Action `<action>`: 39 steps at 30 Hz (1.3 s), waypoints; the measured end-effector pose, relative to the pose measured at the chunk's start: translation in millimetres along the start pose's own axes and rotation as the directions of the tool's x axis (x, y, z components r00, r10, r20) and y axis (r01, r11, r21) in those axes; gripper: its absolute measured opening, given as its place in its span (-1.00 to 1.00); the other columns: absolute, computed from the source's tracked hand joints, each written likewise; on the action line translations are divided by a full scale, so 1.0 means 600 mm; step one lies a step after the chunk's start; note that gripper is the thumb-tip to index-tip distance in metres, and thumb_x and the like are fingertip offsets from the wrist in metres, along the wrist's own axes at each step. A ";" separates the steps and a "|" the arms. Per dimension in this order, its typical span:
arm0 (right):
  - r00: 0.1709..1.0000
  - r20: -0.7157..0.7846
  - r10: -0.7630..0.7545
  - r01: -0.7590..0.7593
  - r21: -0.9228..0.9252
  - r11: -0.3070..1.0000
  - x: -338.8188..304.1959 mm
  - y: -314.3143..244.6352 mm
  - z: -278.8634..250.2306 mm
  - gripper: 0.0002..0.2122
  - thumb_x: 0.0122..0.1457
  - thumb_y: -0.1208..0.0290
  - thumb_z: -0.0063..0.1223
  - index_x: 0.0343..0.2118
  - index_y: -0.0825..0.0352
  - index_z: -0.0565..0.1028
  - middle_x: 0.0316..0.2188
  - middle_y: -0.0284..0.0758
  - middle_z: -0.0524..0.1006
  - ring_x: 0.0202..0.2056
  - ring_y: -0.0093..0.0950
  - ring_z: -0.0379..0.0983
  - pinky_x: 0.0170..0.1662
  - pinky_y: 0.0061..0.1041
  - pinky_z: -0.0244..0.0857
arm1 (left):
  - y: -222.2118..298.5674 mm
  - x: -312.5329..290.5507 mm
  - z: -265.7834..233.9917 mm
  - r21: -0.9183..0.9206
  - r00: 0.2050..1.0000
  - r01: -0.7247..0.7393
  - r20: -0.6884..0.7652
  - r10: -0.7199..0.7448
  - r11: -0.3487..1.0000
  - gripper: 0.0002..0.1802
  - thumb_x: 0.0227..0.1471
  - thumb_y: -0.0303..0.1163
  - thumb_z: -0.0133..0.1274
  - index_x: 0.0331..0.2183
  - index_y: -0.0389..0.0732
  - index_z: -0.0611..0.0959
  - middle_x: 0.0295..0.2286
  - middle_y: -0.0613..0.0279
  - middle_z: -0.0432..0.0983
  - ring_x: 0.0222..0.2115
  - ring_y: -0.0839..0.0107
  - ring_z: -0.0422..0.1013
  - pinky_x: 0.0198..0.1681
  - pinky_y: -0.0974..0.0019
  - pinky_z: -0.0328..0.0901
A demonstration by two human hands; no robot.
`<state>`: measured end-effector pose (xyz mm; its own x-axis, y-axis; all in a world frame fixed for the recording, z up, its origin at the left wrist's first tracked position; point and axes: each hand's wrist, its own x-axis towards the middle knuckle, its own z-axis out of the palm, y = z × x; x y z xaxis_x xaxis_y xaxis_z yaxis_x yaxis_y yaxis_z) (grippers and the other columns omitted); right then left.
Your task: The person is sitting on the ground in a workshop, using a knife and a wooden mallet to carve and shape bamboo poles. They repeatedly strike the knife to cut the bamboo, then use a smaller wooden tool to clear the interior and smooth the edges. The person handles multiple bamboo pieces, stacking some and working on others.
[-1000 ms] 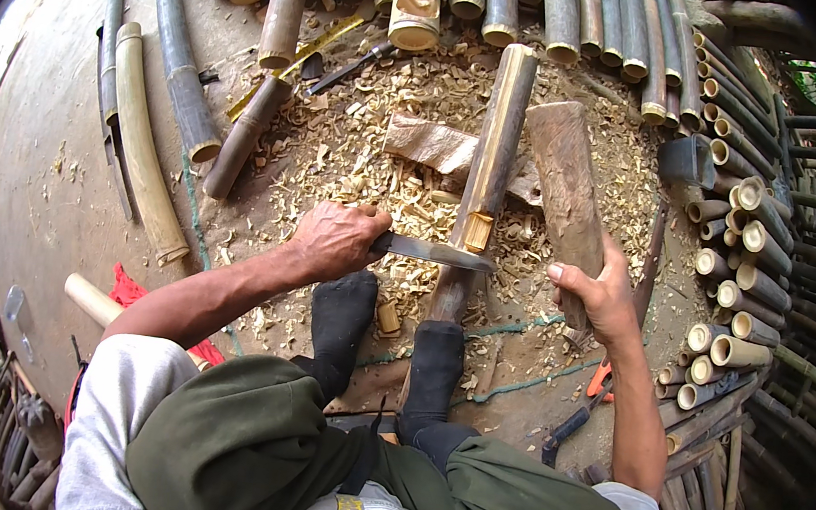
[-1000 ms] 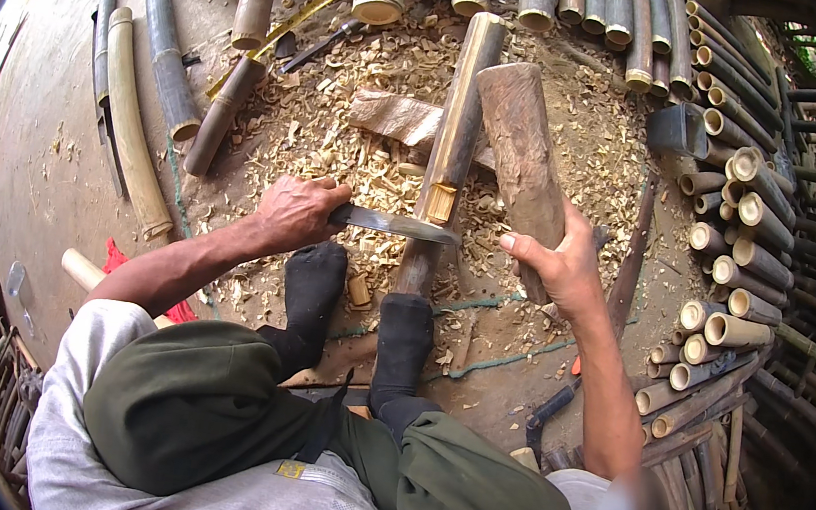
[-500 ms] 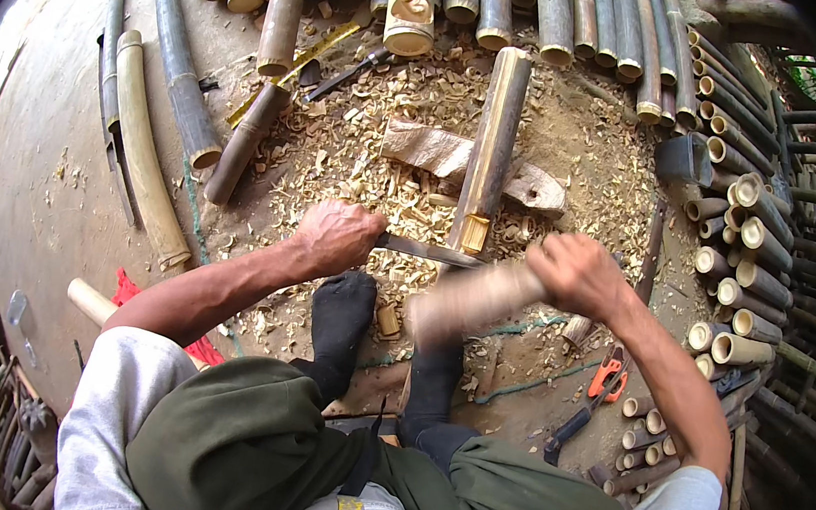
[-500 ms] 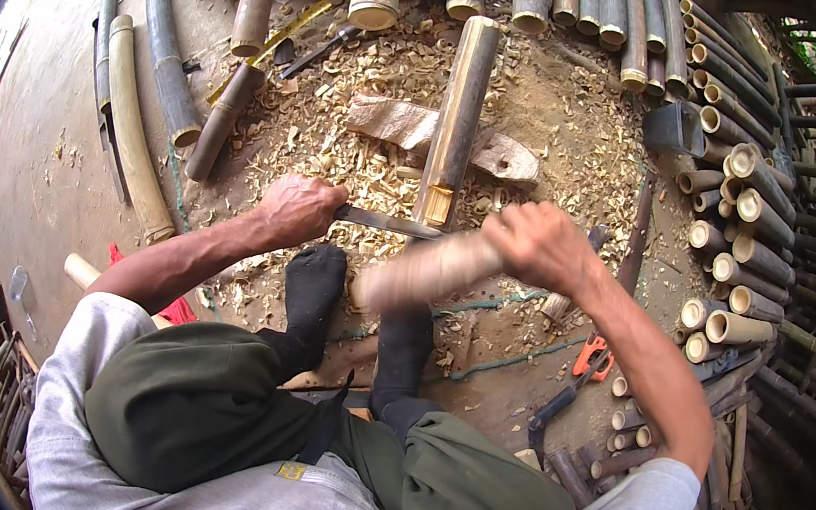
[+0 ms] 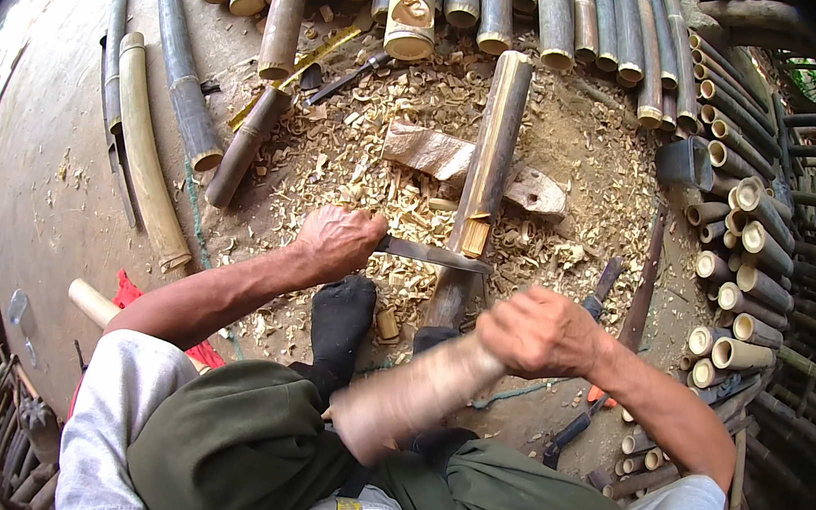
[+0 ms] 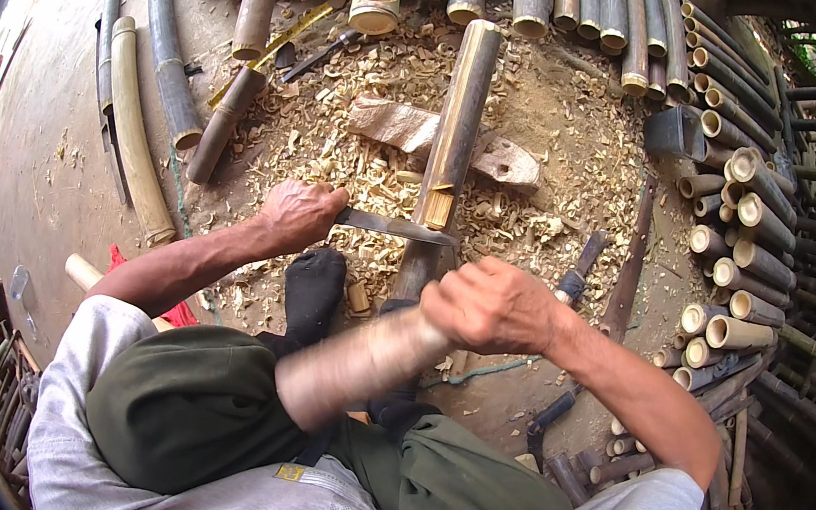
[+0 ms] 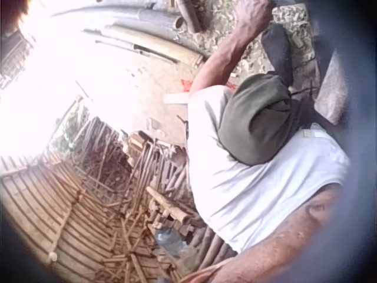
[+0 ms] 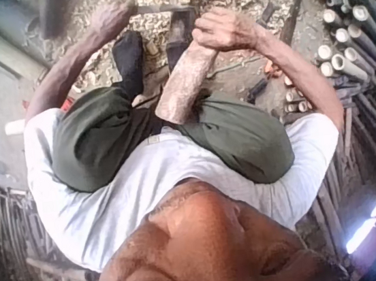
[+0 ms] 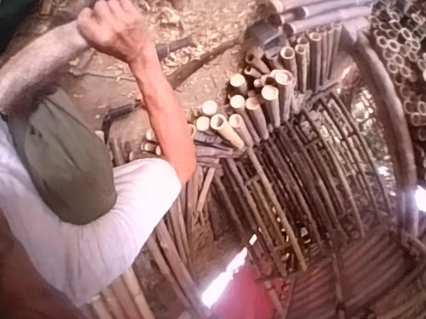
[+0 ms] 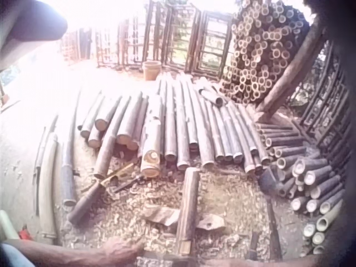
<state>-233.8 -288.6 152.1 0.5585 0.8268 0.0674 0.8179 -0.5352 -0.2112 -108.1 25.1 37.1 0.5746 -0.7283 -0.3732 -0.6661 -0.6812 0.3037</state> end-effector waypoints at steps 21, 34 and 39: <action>0.980 0.033 0.196 -0.199 0.110 0.974 -0.024 0.080 0.031 -0.79 0.01 0.42 0.35 -0.32 0.22 0.51 -0.48 -0.36 0.56 -0.40 -0.40 0.58 -0.32 -0.36 0.52 | 0.012 0.018 -0.012 0.002 0.998 0.025 0.064 -0.025 1.000 -0.85 0.25 -0.40 -0.08 -0.30 -0.25 0.54 -0.47 -0.01 0.59 -0.50 0.04 0.59 -0.48 -0.03 0.43; 0.960 0.121 0.251 -0.266 0.131 0.955 -0.017 0.063 0.031 -0.73 0.02 0.42 0.40 -0.28 0.25 0.48 -0.49 -0.34 0.55 -0.44 -0.43 0.57 -0.35 -0.38 0.49 | 0.004 0.008 -0.001 0.056 0.998 0.054 0.023 -0.055 0.997 -0.89 0.27 -0.44 -0.08 -0.29 -0.28 0.49 -0.47 0.00 0.57 -0.53 0.09 0.59 -0.52 -0.02 0.43; 0.993 0.023 0.114 -0.112 -0.061 0.992 -0.019 0.102 0.038 -0.82 0.17 0.34 0.29 -0.36 0.21 0.46 -0.51 -0.42 0.49 -0.45 -0.53 0.47 -0.42 -0.45 0.37 | 0.015 0.015 -0.016 0.036 0.993 0.041 0.105 -0.045 0.998 -0.88 0.26 -0.44 -0.07 -0.27 -0.30 0.47 -0.39 -0.07 0.58 -0.47 0.10 0.60 -0.49 -0.02 0.45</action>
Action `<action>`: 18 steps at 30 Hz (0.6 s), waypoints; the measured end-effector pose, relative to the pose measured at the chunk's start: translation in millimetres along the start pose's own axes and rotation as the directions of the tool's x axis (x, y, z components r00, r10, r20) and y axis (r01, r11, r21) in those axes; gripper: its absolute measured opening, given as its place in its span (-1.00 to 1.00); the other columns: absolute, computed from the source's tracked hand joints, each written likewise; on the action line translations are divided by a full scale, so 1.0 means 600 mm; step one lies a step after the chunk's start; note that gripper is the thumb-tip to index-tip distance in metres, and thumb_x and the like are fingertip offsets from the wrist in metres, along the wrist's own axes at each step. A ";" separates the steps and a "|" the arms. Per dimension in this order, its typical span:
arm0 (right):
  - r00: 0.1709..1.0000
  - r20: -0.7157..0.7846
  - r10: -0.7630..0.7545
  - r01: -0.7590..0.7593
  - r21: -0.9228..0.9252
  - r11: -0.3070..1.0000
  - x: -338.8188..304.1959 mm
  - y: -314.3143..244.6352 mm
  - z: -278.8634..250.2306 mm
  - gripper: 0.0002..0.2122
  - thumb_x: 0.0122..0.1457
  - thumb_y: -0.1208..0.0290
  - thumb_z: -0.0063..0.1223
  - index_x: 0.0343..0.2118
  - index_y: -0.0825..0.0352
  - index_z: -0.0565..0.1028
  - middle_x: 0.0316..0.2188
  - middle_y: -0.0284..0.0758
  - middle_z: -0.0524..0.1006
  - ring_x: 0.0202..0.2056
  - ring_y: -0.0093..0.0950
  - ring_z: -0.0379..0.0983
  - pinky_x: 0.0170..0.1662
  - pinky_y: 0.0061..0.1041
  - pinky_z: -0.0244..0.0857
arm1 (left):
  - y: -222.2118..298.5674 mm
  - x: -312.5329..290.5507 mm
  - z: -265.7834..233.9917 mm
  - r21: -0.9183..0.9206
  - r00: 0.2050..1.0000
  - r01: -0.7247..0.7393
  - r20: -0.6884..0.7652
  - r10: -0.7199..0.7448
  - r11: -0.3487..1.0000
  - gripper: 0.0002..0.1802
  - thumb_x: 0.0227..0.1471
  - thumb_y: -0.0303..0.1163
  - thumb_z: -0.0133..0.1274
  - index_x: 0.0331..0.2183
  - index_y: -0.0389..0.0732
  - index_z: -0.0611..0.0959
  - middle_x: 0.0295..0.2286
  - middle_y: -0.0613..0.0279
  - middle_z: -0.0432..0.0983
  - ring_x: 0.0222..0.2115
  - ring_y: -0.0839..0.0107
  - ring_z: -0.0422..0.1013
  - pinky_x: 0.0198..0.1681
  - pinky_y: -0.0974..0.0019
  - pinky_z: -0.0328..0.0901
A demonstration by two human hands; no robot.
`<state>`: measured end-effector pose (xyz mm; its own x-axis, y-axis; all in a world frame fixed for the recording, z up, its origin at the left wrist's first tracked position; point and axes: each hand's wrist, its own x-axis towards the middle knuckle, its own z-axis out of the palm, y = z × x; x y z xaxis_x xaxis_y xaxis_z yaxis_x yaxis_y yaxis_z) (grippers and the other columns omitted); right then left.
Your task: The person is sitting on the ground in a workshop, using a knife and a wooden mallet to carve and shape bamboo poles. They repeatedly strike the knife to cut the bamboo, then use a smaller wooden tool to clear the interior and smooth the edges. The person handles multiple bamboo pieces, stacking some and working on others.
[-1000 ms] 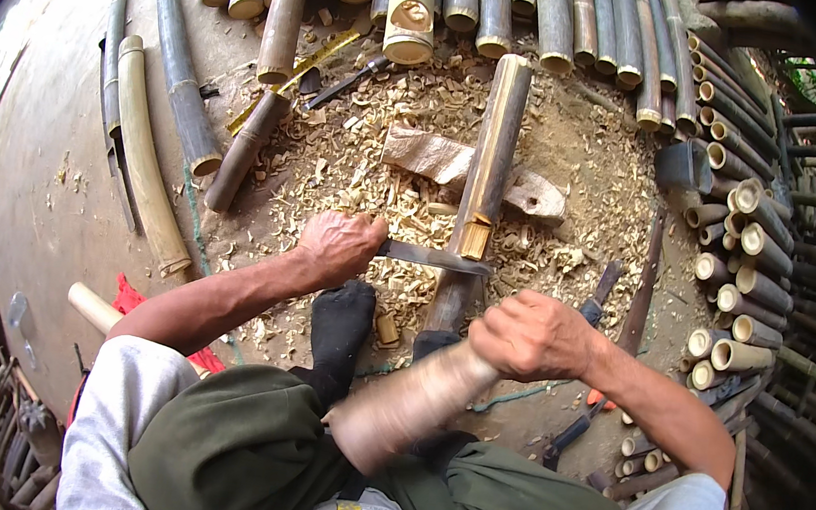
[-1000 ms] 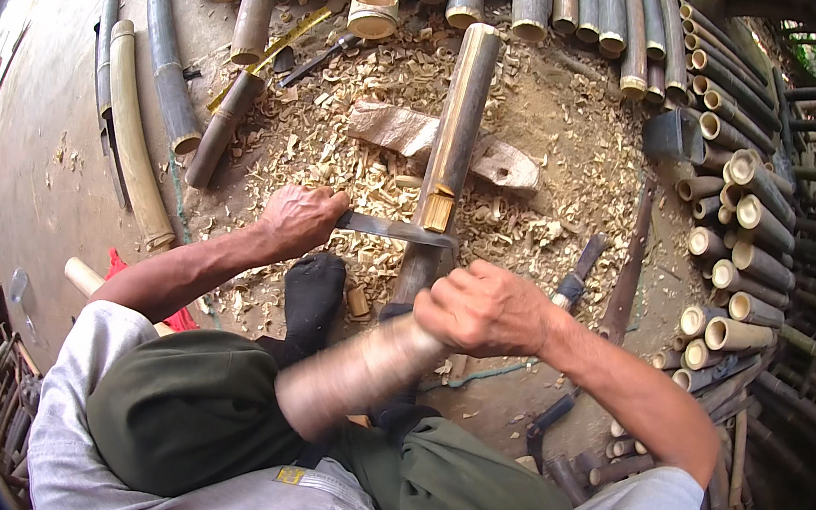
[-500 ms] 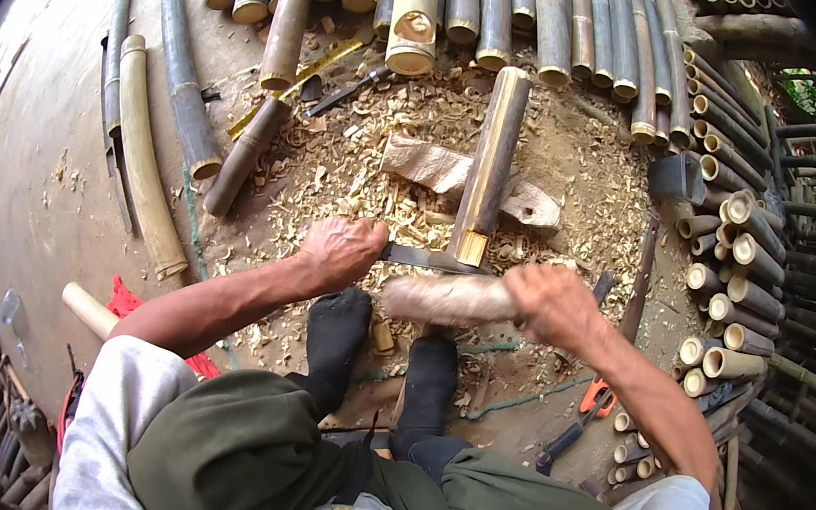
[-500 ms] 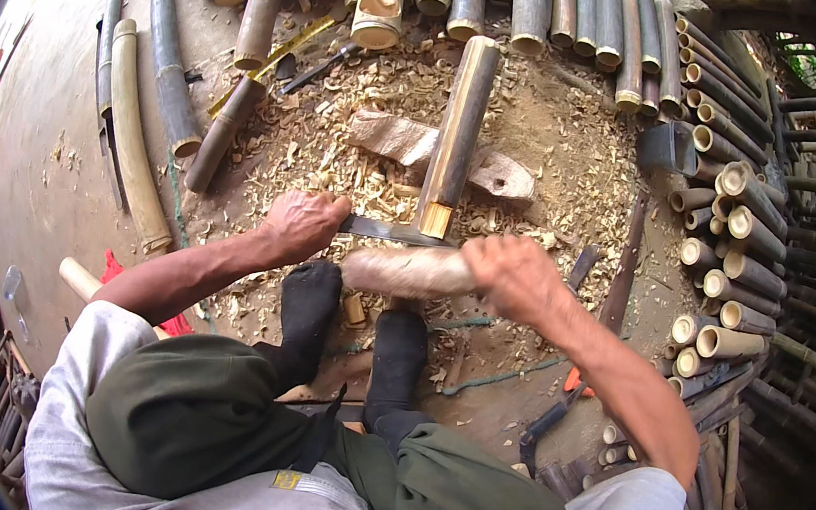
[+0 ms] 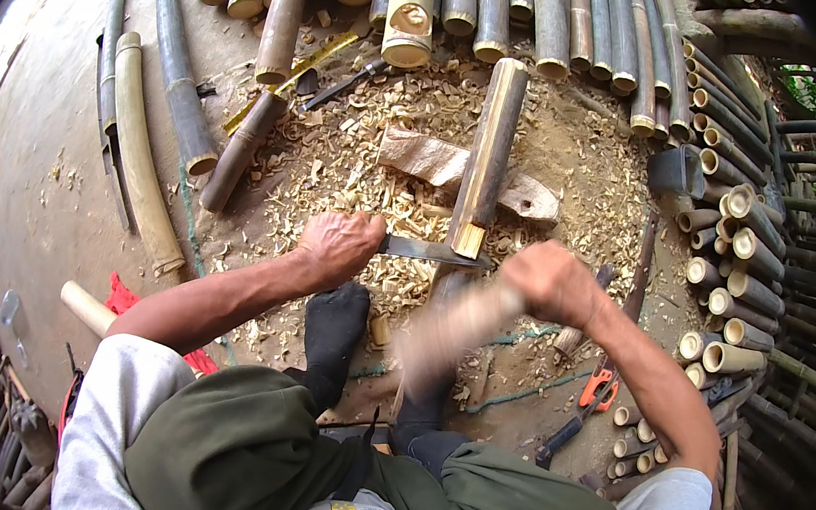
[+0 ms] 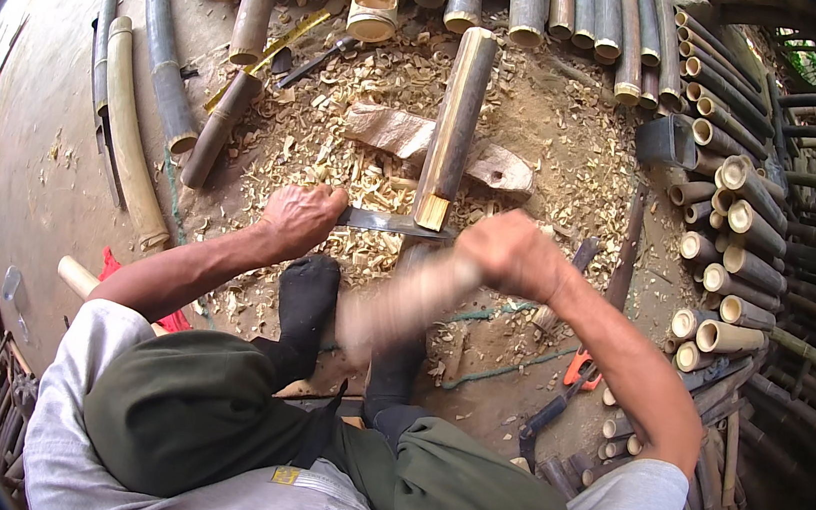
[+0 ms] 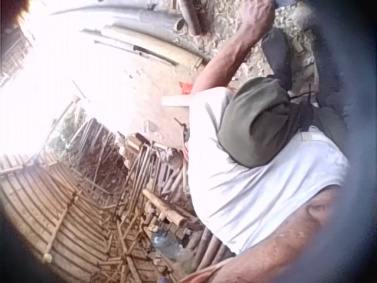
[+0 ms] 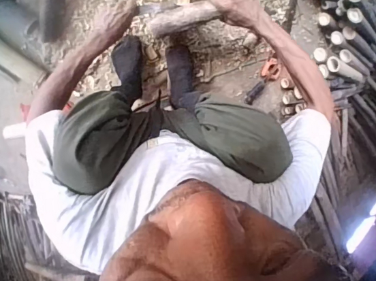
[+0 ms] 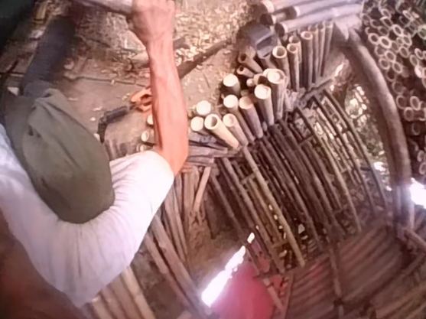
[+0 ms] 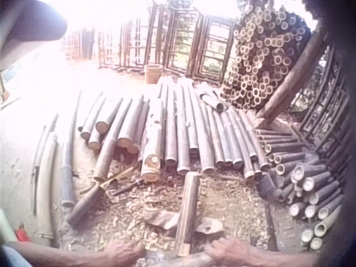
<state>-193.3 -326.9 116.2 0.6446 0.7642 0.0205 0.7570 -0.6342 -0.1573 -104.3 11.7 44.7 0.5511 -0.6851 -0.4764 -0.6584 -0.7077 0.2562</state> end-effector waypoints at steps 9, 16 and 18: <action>0.998 -0.018 0.060 -0.058 0.070 0.996 0.002 -0.004 0.006 -0.82 0.08 0.40 0.31 -0.29 0.21 0.52 -0.50 -0.42 0.53 -0.45 -0.49 0.50 -0.36 -0.39 0.39 | 0.000 0.008 0.010 0.034 1.000 0.013 -0.017 -0.013 0.999 -0.87 0.28 -0.41 -0.08 -0.23 -0.29 0.47 -0.40 -0.01 0.54 -0.49 0.15 0.57 -0.47 0.01 0.45; 0.898 0.066 0.435 -0.436 -0.009 0.900 -0.049 0.023 -0.058 -0.60 -0.09 0.37 0.39 -0.20 0.30 0.45 -0.41 -0.25 0.59 -0.46 -0.34 0.58 -0.35 -0.32 0.52 | -0.043 0.030 -0.018 -0.278 0.942 -0.298 -0.238 0.235 0.913 -0.80 0.10 -0.29 0.32 -0.28 -0.20 0.75 -0.42 0.04 0.66 -0.47 0.26 0.57 -0.47 0.10 0.46; 0.755 -0.039 0.655 -0.631 0.230 0.741 -0.040 -0.002 -0.069 -0.55 -0.10 0.37 0.40 -0.16 0.30 0.42 -0.42 -0.23 0.60 -0.44 -0.30 0.60 -0.34 -0.32 0.52 | -0.072 0.067 -0.006 -0.734 0.985 -0.170 -0.136 0.103 0.658 -0.77 0.14 -0.23 0.34 -0.25 -0.17 0.80 -0.46 0.20 0.69 -0.48 0.42 0.53 -0.44 0.16 0.44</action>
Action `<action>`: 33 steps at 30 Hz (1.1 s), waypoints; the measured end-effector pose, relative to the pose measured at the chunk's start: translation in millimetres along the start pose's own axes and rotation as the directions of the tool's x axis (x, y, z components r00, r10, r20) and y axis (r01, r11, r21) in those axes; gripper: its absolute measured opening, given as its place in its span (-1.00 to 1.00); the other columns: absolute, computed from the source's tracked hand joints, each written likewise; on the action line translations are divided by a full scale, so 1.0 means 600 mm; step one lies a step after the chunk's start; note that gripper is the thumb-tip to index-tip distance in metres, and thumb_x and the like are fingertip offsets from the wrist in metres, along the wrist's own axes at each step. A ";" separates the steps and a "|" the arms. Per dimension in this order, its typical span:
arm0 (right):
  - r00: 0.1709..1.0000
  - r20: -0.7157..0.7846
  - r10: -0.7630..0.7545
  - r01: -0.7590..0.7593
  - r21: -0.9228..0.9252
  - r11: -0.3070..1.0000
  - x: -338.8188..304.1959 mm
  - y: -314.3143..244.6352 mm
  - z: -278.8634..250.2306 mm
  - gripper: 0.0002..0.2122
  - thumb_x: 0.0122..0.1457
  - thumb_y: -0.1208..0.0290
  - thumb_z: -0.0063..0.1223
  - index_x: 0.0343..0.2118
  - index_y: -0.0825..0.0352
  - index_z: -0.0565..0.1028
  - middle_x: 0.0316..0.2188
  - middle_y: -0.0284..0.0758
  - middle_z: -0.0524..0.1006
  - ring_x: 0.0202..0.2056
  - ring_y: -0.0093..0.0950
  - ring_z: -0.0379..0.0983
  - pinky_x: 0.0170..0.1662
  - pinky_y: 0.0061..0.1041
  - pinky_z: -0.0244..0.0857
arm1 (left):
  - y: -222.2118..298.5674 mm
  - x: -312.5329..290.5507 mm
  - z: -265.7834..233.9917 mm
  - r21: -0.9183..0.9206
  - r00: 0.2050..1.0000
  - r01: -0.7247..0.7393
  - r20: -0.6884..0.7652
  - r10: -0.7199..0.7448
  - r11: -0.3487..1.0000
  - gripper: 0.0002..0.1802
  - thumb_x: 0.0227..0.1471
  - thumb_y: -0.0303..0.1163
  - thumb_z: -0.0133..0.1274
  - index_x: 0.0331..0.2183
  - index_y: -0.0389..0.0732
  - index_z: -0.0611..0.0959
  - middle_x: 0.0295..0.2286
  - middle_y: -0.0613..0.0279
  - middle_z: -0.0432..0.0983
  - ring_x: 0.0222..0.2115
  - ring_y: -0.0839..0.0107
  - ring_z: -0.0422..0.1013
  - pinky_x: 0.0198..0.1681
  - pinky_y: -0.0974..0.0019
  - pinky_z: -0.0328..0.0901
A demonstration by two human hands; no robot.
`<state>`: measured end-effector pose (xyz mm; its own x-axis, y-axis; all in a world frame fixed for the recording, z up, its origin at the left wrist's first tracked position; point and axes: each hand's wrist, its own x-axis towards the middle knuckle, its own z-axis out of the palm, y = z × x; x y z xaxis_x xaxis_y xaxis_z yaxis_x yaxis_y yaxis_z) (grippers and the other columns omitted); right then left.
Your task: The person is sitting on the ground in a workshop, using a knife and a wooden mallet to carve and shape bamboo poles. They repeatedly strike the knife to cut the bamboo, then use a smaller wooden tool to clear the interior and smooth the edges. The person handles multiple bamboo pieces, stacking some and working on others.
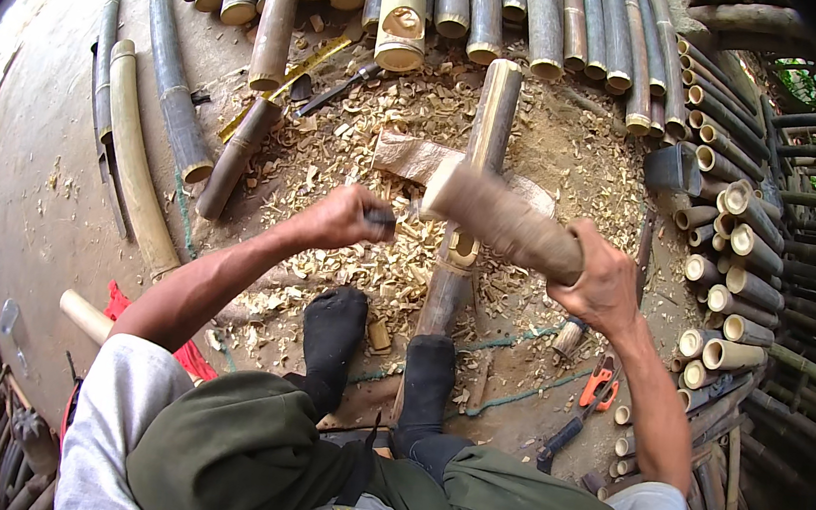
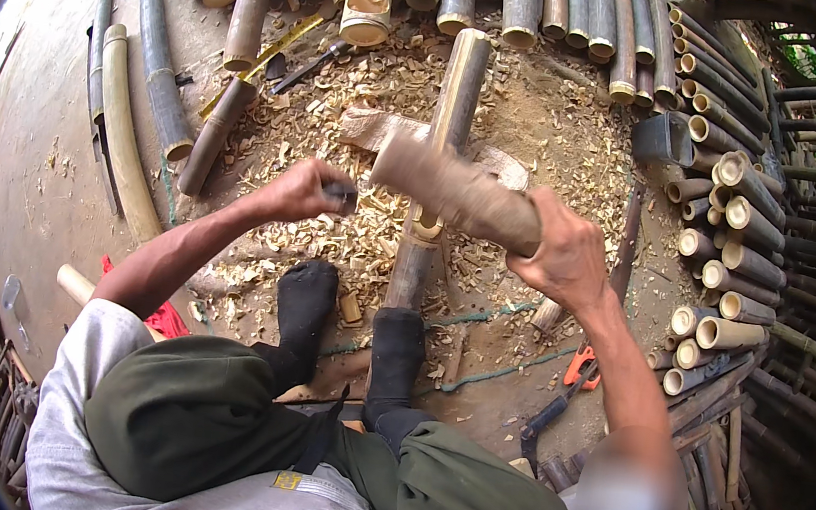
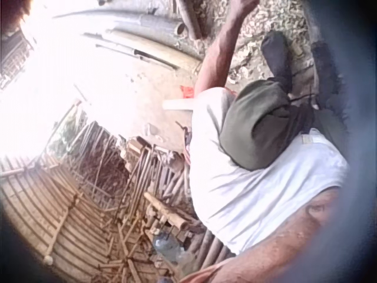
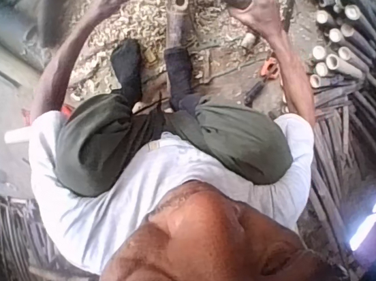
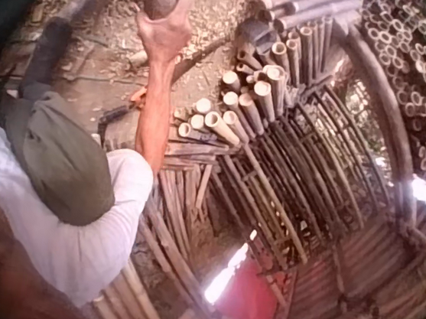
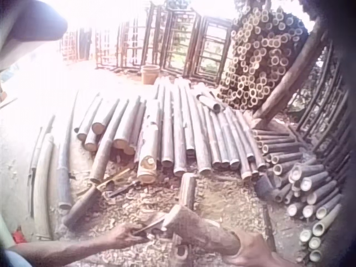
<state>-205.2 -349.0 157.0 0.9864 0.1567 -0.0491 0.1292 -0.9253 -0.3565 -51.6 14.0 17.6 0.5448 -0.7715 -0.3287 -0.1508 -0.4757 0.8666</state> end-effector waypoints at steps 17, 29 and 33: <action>0.855 0.092 0.510 -0.347 0.833 0.432 -0.033 -0.097 -0.012 -0.40 0.12 0.32 0.37 0.17 0.44 0.36 -0.23 -0.36 0.54 -0.35 -0.65 0.48 -0.22 -0.58 0.44 | 0.054 0.022 -0.040 0.618 0.989 -0.142 0.057 0.135 0.773 -0.37 0.25 0.21 0.10 -0.47 -0.21 0.69 -0.63 -0.05 0.52 -0.56 -0.09 0.50 -0.47 -0.10 0.36; 0.923 0.096 0.372 -0.378 0.399 0.835 -0.036 -0.089 0.073 -0.41 0.18 0.36 0.29 0.19 0.36 0.24 -0.22 -0.01 0.66 -0.15 -0.17 0.67 -0.01 -0.18 0.56 | 0.064 0.027 -0.020 0.681 0.997 -0.075 0.028 0.077 0.728 -0.34 0.25 0.25 0.10 -0.50 -0.19 0.71 -0.70 0.09 0.50 -0.68 0.12 0.49 -0.58 0.02 0.35; 0.796 0.400 0.454 -0.550 0.164 0.819 0.035 -0.101 -0.021 -0.42 0.14 0.32 0.33 0.16 0.42 0.32 -0.10 0.03 0.61 -0.10 -0.17 0.64 0.01 -0.23 0.52 | 0.065 0.030 -0.024 0.676 0.998 -0.027 0.054 -0.013 0.736 -0.36 0.25 0.21 0.11 -0.47 -0.23 0.72 -0.65 0.04 0.55 -0.60 0.07 0.54 -0.48 0.01 0.41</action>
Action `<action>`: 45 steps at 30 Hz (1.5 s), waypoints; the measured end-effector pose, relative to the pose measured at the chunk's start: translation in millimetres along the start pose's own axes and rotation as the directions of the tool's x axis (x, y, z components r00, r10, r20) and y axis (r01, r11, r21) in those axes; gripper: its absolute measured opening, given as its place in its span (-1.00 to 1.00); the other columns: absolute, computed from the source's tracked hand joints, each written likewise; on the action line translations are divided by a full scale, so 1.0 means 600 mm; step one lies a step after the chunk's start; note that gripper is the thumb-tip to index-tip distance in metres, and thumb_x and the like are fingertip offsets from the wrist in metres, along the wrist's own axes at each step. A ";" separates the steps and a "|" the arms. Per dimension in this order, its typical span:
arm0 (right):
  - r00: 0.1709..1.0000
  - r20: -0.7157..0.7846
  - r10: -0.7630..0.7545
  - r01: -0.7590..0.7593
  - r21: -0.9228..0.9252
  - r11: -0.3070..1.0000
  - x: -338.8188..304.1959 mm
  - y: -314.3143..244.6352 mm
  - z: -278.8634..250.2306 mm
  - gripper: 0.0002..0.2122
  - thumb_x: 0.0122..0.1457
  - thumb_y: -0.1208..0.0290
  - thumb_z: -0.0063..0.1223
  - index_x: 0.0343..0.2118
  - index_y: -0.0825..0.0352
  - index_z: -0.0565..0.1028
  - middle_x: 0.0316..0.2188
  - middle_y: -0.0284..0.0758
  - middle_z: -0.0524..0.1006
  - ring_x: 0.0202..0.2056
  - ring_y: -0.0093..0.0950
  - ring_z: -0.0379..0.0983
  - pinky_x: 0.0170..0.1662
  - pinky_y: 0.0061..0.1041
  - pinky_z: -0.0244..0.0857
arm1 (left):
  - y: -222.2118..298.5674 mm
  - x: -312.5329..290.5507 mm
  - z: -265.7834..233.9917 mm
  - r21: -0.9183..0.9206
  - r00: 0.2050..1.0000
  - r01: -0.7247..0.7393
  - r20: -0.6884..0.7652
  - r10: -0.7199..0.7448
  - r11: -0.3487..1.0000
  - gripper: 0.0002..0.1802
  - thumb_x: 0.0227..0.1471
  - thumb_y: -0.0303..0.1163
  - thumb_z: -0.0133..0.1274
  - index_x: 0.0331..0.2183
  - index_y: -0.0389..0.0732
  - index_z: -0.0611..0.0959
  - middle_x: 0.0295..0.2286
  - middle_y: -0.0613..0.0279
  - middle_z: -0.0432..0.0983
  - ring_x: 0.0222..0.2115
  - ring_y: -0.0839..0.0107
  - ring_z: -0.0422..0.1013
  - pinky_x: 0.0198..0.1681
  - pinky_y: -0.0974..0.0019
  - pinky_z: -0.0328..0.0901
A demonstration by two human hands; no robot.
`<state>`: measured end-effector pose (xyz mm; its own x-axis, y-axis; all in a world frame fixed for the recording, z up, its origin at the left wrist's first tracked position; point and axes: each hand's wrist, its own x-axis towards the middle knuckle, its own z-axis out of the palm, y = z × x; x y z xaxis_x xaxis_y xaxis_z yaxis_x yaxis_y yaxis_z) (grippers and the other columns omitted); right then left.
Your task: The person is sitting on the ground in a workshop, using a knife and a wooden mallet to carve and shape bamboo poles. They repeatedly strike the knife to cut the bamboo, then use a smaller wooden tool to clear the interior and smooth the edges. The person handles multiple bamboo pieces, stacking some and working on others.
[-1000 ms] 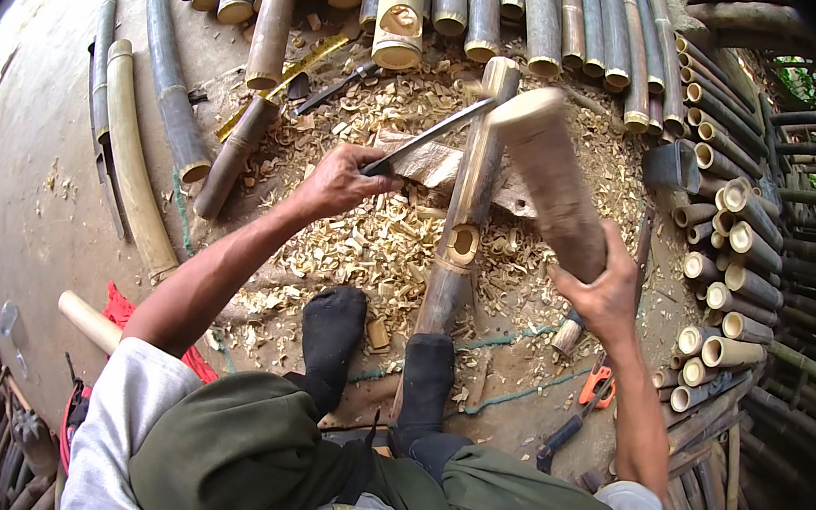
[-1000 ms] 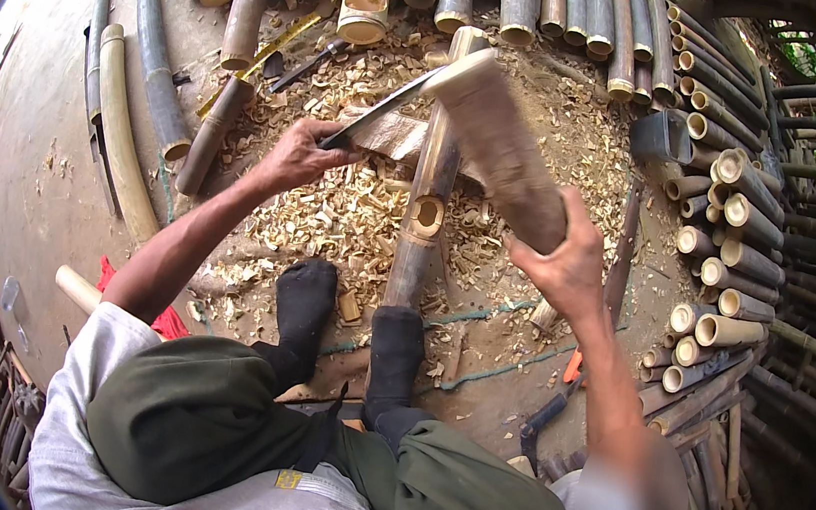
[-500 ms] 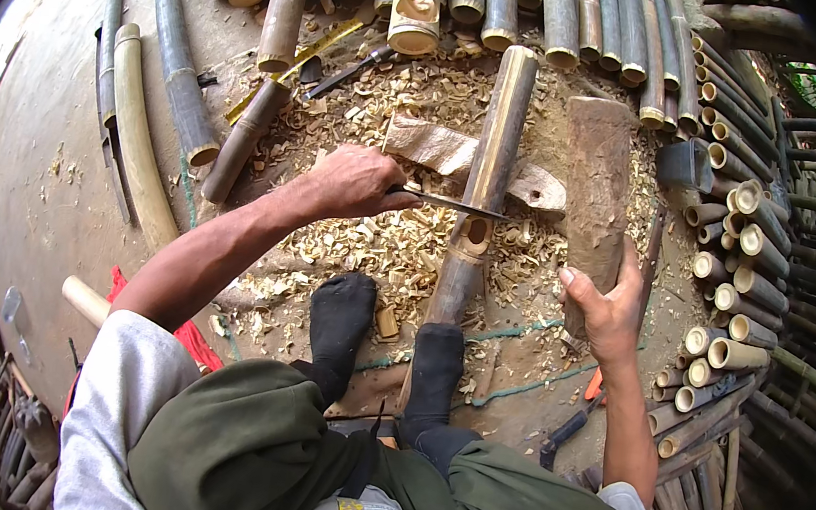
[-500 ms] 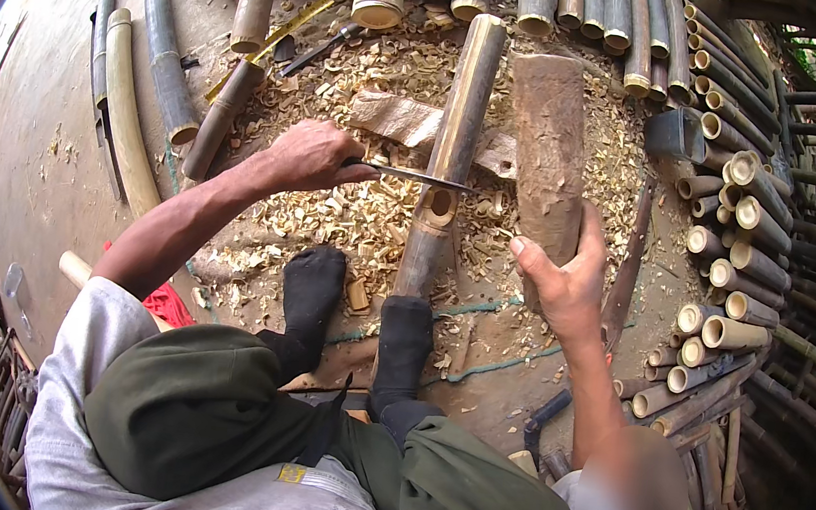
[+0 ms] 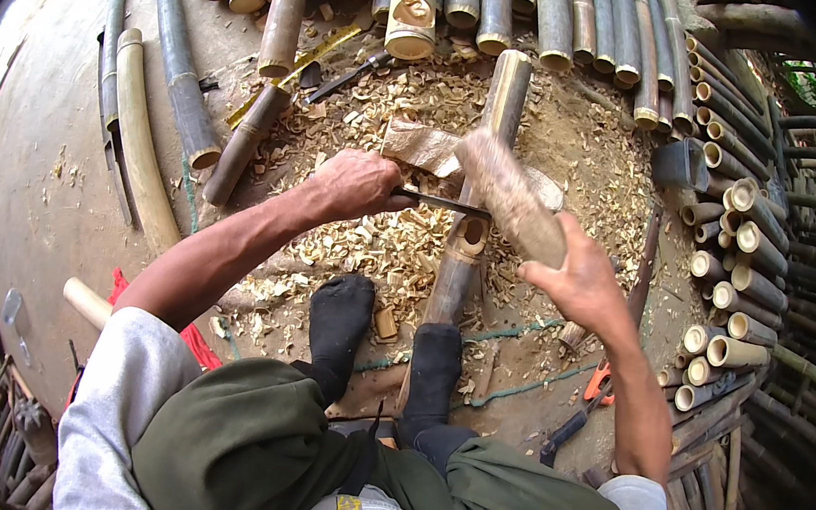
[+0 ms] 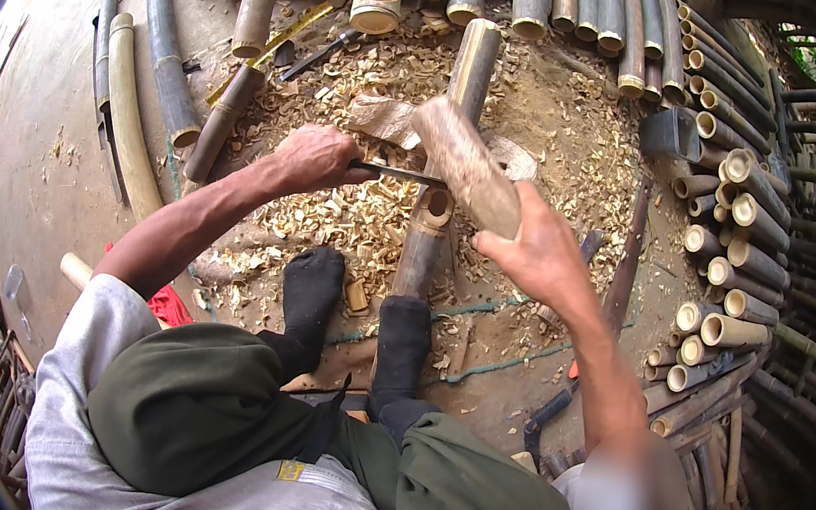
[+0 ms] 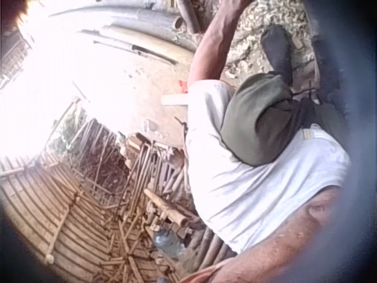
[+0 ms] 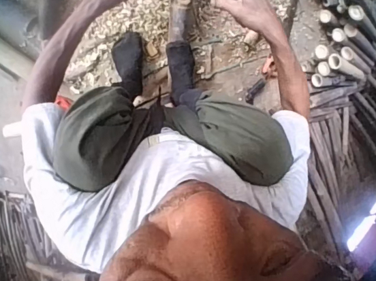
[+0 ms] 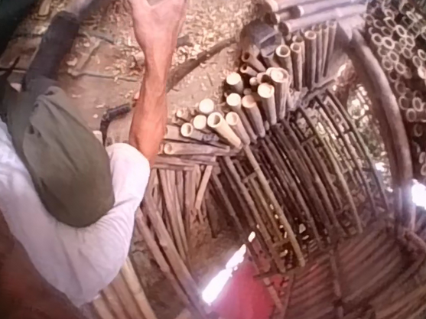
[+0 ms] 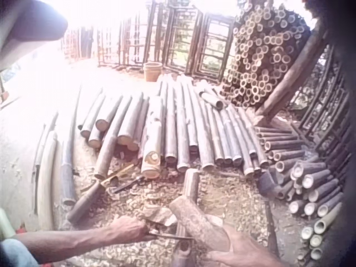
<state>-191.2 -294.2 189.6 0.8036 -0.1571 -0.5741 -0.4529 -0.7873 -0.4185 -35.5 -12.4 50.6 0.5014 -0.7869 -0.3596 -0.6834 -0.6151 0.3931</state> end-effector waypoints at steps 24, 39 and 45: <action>0.999 -0.036 0.012 -0.016 -0.094 0.995 0.054 0.010 0.040 -0.39 -0.05 0.41 0.29 0.10 0.51 0.37 -0.35 -0.11 0.61 -0.30 -0.23 0.64 -0.14 -0.23 0.60 | -0.025 0.030 0.015 -0.177 0.998 -0.057 0.028 0.063 0.983 -0.33 0.15 0.25 0.22 -0.45 -0.27 0.75 -0.61 -0.04 0.56 -0.56 -0.02 0.55 -0.44 -0.05 0.44; 0.979 0.203 -0.028 -0.006 0.165 0.986 0.064 0.006 0.022 -0.40 -0.10 0.34 0.37 0.03 0.49 0.43 -0.22 -0.10 0.61 -0.29 -0.36 0.60 -0.25 -0.34 0.56 | -0.053 0.041 0.039 -0.321 0.967 -0.003 0.240 0.084 0.947 -0.28 0.11 0.31 0.26 -0.51 -0.27 0.79 -0.65 0.08 0.59 -0.61 0.16 0.54 -0.50 0.08 0.44; 0.844 -0.473 -0.255 0.500 0.517 0.695 0.042 -0.031 -0.009 -0.39 -0.05 0.33 0.36 0.07 0.47 0.40 -0.17 -0.12 0.61 -0.23 -0.37 0.59 -0.14 -0.33 0.54 | -0.068 0.022 0.065 -0.173 0.997 -0.074 0.012 0.078 0.982 -0.12 0.07 0.42 0.22 -0.61 -0.36 0.65 -0.70 0.02 0.50 -0.63 0.15 0.51 -0.54 0.03 0.35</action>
<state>-160.2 -286.9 186.8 0.9758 -0.2138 -0.0450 -0.1130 -0.3176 -0.9415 -21.6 4.5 -2.9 0.4403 -0.8317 -0.3383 -0.6167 -0.5540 0.5592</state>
